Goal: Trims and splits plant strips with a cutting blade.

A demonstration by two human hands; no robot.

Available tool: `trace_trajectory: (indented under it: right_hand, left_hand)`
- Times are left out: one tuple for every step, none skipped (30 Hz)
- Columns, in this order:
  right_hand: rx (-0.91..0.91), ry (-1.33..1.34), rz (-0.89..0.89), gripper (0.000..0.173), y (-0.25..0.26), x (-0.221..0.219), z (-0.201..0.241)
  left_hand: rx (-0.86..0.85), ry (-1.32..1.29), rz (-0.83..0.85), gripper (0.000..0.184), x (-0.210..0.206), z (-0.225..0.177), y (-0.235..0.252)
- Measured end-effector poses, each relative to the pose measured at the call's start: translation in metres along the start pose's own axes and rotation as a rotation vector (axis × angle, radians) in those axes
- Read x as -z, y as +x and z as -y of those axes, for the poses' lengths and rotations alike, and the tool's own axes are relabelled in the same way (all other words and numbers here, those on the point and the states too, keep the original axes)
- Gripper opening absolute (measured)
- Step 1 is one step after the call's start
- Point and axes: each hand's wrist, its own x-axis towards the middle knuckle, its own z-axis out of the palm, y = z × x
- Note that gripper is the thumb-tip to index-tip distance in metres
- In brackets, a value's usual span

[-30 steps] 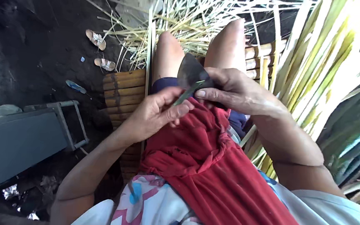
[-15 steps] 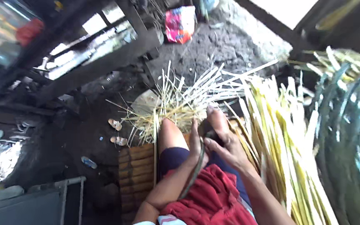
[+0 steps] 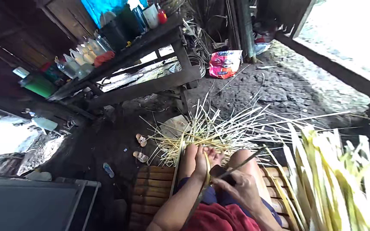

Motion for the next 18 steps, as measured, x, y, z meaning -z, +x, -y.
trace_trajectory:
  right_hand:
    - [0.036, -0.005, -0.020, 0.049, 0.004, 0.005, -0.002]
    - [0.039, 0.000, -0.048, 0.046, 0.011, 0.013, -0.004]
    - [0.023, -0.008, -0.078, 0.044, 0.021, 0.024, -0.005]
    - [0.001, -0.043, -0.138, 0.045, 0.029, 0.033, -0.008]
    - [-0.028, -0.082, -0.189, 0.047, 0.036, 0.040, -0.009]
    - [-0.053, -0.103, -0.199, 0.048, 0.037, 0.043, -0.008]
    - [-0.076, -0.089, -0.174, 0.047, 0.033, 0.042, -0.005]
    - [-0.086, -0.060, -0.127, 0.044, 0.025, 0.039, 0.000]
    - [-0.071, -0.025, -0.072, 0.043, 0.017, 0.033, 0.007]
    - [-0.035, -0.019, -0.022, 0.045, 0.009, 0.026, 0.013]
    - [0.019, -0.043, 0.000, 0.049, 0.004, 0.022, 0.017]
    - [0.061, -0.069, 0.000, 0.051, 0.005, 0.022, 0.019]
    - [0.077, -0.087, -0.008, 0.049, 0.012, 0.028, 0.020]
    - [0.070, -0.093, -0.032, 0.045, 0.022, 0.036, 0.020]
    - [0.030, -0.099, -0.049, 0.042, 0.030, 0.045, 0.019]
    - [-0.004, -0.125, -0.098, 0.042, 0.035, 0.051, 0.017]
    - [-0.023, -0.153, -0.146, 0.042, 0.037, 0.053, 0.015]
    - [-0.035, -0.154, -0.157, 0.041, 0.036, 0.051, 0.017]
  left_hand:
    - [0.014, 0.036, 0.173, 0.046, 0.000, -0.001, -0.004]
    - [-0.004, 0.120, 0.372, 0.051, -0.002, -0.003, -0.010]
    - [-0.034, 0.233, 0.535, 0.053, -0.004, -0.003, -0.017]
    - [-0.022, 0.300, 0.643, 0.048, -0.007, 0.000, -0.022]
    - [-0.027, 0.338, 0.655, 0.042, -0.012, 0.001, -0.029]
    - [-0.030, 0.325, 0.582, 0.041, -0.017, 0.002, -0.037]
    - [-0.056, 0.291, 0.441, 0.040, -0.021, 0.002, -0.043]
    - [-0.111, 0.282, 0.272, 0.041, -0.026, -0.001, -0.045]
    - [-0.131, 0.282, 0.153, 0.042, -0.027, -0.005, -0.040]
    - [-0.100, 0.239, 0.096, 0.045, -0.024, -0.005, -0.028]
    - [-0.042, 0.178, 0.140, 0.044, -0.015, -0.002, -0.017]
    - [0.016, 0.151, 0.267, 0.043, -0.004, 0.001, -0.015]
    - [0.057, 0.159, 0.446, 0.044, 0.006, 0.002, -0.014]
    - [0.080, 0.195, 0.627, 0.042, 0.011, 0.003, -0.014]
    - [0.086, 0.242, 0.732, 0.038, 0.010, 0.002, -0.019]
    - [0.075, 0.292, 0.749, 0.031, 0.000, -0.003, -0.033]
    - [0.053, 0.403, 0.623, 0.027, -0.028, -0.017, -0.067]
    - [0.093, 0.631, 0.322, 0.027, -0.087, -0.042, -0.124]
